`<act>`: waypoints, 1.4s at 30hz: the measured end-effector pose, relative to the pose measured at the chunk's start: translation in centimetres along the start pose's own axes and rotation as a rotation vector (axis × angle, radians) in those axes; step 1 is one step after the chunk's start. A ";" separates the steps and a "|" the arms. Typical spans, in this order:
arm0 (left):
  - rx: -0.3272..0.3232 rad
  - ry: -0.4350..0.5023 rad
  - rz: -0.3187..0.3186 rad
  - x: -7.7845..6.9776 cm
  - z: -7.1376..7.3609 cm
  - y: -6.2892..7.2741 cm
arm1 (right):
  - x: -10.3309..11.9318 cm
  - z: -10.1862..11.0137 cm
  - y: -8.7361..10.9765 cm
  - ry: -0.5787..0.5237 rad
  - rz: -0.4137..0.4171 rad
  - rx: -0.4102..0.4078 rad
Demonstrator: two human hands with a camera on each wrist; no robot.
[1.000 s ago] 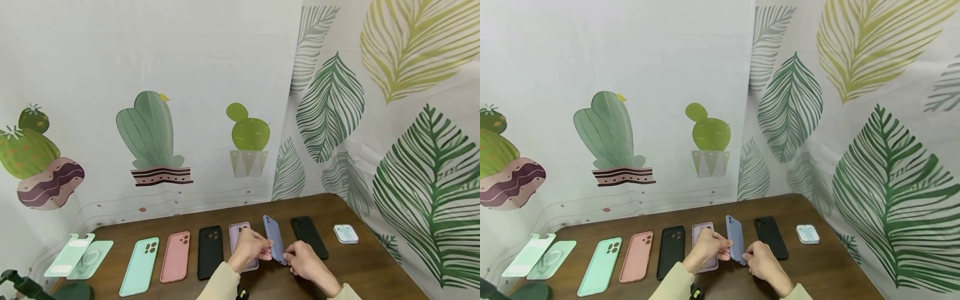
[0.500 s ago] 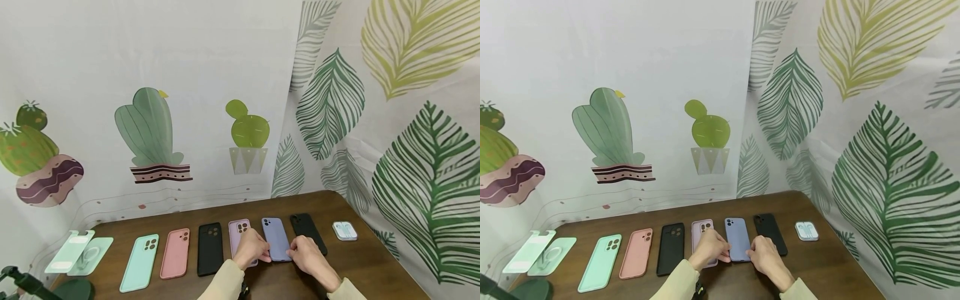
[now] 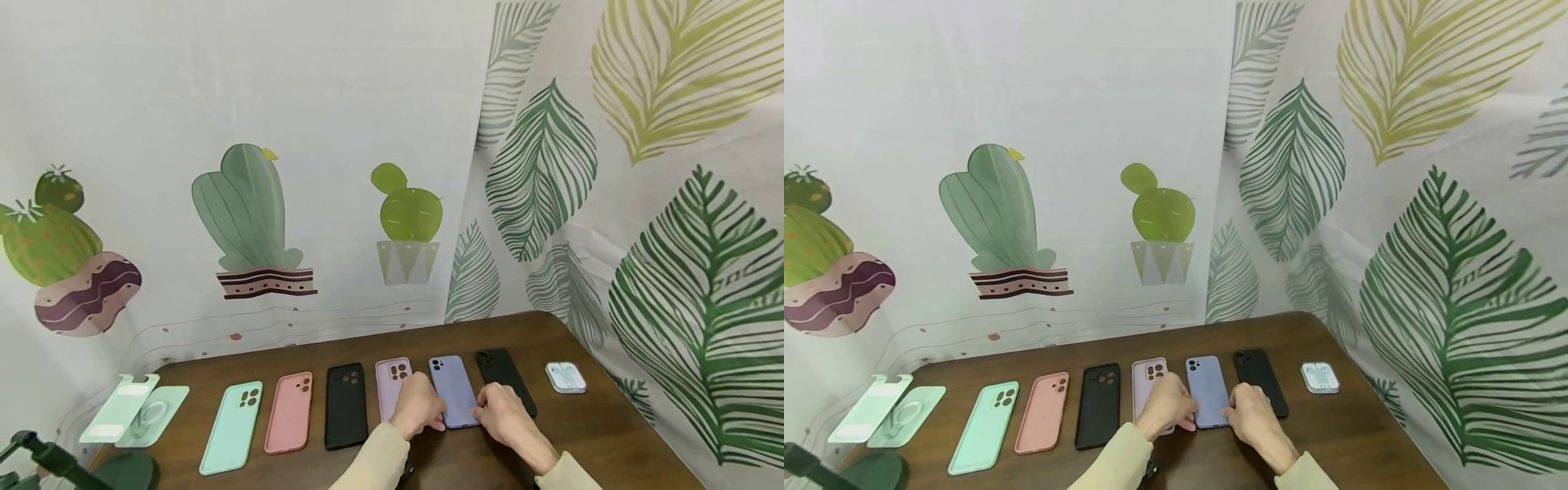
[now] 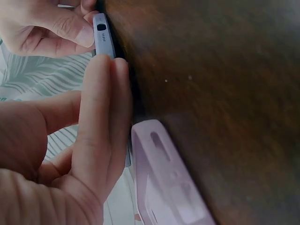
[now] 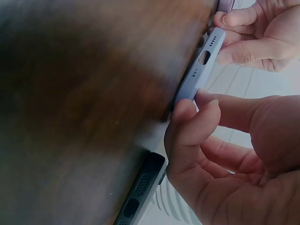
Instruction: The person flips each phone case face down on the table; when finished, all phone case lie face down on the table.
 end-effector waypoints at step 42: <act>-0.178 -0.296 -0.028 2.2 8.5 4.1 | 13.1 2.3 5.4 -0.154 0.146 -0.006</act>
Point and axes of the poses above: each hand's wrist, its own y-axis away from the middle knuckle, its own z-axis out of the back of the hand, x = y × z, the point moved 2 cm from there along -y, towards the middle knuckle, and after that the axes turned 7 degrees about x, right-handed, at the moved point
